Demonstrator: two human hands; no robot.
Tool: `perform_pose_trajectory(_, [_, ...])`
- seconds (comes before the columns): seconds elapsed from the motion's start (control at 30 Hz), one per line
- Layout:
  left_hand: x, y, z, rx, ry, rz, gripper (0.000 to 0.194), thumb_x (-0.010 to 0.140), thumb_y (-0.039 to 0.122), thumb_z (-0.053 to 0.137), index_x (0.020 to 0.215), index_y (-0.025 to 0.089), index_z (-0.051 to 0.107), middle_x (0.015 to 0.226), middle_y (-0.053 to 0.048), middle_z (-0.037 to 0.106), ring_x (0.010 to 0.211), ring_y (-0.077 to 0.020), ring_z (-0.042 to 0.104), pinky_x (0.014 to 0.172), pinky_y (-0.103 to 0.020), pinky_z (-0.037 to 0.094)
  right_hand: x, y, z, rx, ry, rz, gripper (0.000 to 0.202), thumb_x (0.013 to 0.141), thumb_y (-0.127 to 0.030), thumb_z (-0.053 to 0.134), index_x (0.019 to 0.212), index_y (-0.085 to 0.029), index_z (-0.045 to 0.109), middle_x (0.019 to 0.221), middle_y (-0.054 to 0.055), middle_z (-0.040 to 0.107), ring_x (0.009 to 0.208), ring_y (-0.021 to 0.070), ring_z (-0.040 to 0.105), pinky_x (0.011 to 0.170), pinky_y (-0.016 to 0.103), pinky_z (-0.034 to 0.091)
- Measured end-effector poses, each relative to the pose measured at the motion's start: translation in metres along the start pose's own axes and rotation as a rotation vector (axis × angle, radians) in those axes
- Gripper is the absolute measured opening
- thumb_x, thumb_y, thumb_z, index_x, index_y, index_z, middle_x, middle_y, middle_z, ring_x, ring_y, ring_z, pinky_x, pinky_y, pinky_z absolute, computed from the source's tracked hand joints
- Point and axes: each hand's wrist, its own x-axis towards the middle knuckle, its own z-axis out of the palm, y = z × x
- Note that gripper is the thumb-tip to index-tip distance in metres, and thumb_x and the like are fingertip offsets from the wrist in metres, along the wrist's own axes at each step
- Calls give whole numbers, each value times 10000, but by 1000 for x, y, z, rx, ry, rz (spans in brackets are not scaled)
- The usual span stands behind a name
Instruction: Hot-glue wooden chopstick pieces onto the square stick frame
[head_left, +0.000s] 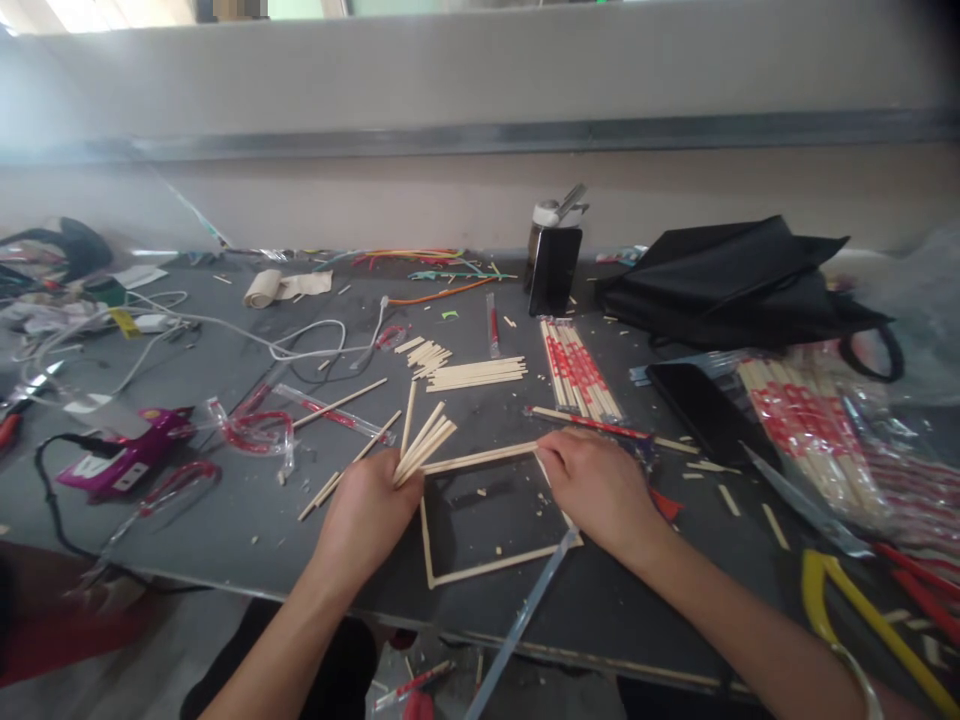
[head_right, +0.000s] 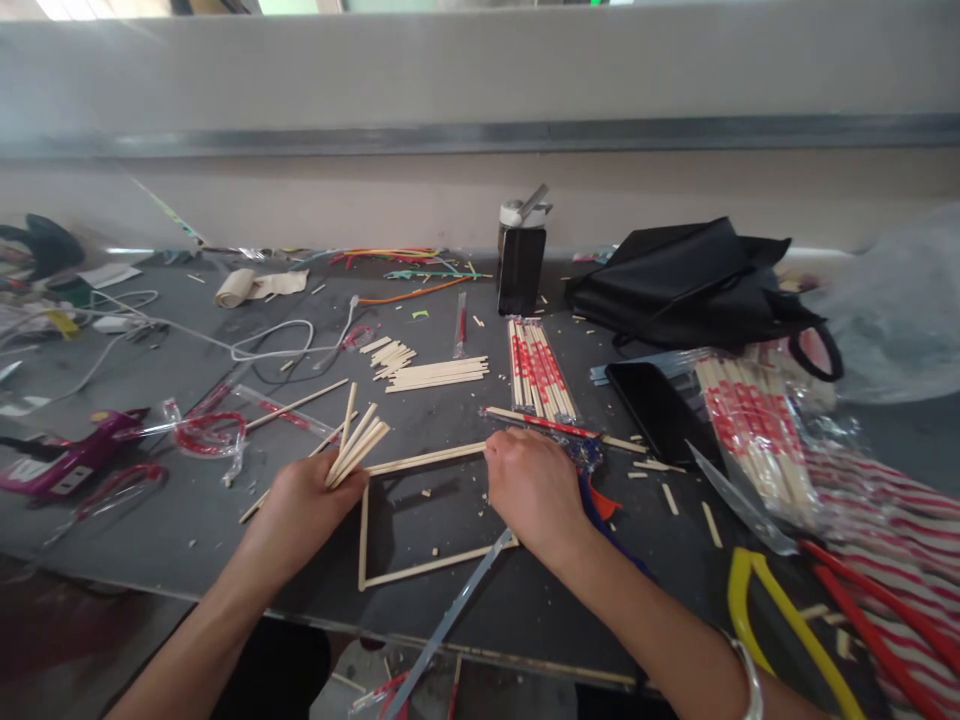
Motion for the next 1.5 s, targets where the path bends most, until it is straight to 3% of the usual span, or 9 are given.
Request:
perform_pose_trajectory(0.33, [12, 0, 4, -66, 48, 50, 199, 787, 295, 477, 612, 202, 466, 548, 30, 458, 537, -127, 433, 519, -241, 252, -8, -1, -4, -28, 4, 46, 258, 885, -152, 458, 756, -181, 680, 779, 62, 714, 779, 198, 659, 692, 279, 400])
perform_pose_trajectory(0.83, [14, 24, 28, -208, -8, 167, 193, 740, 191, 499, 565, 192, 416, 522, 44, 389, 512, -102, 360, 503, -240, 208, -24, 23, -11, -98, 7, 186, 256, 849, -133, 473, 683, -186, 661, 723, 56, 720, 728, 195, 669, 627, 273, 374])
perform_pose_trajectory(1.1, [14, 37, 36, -238, -3, 195, 167, 726, 190, 502, 571, 193, 440, 509, 41, 413, 506, -106, 360, 498, -234, 217, -33, 34, -18, -121, 9, 208, 232, 847, -150, 479, 721, -182, 671, 738, 68, 719, 744, 204, 660, 618, 280, 354])
perform_pose_trajectory(1.5, [15, 40, 39, -285, -29, 200, 124, 711, 234, 504, 600, 181, 517, 520, 35, 448, 514, -111, 397, 487, -223, 255, -34, 38, -19, -131, 3, 196, 242, 834, -126, 473, 706, -176, 673, 730, 73, 721, 722, 206, 663, 601, 286, 358])
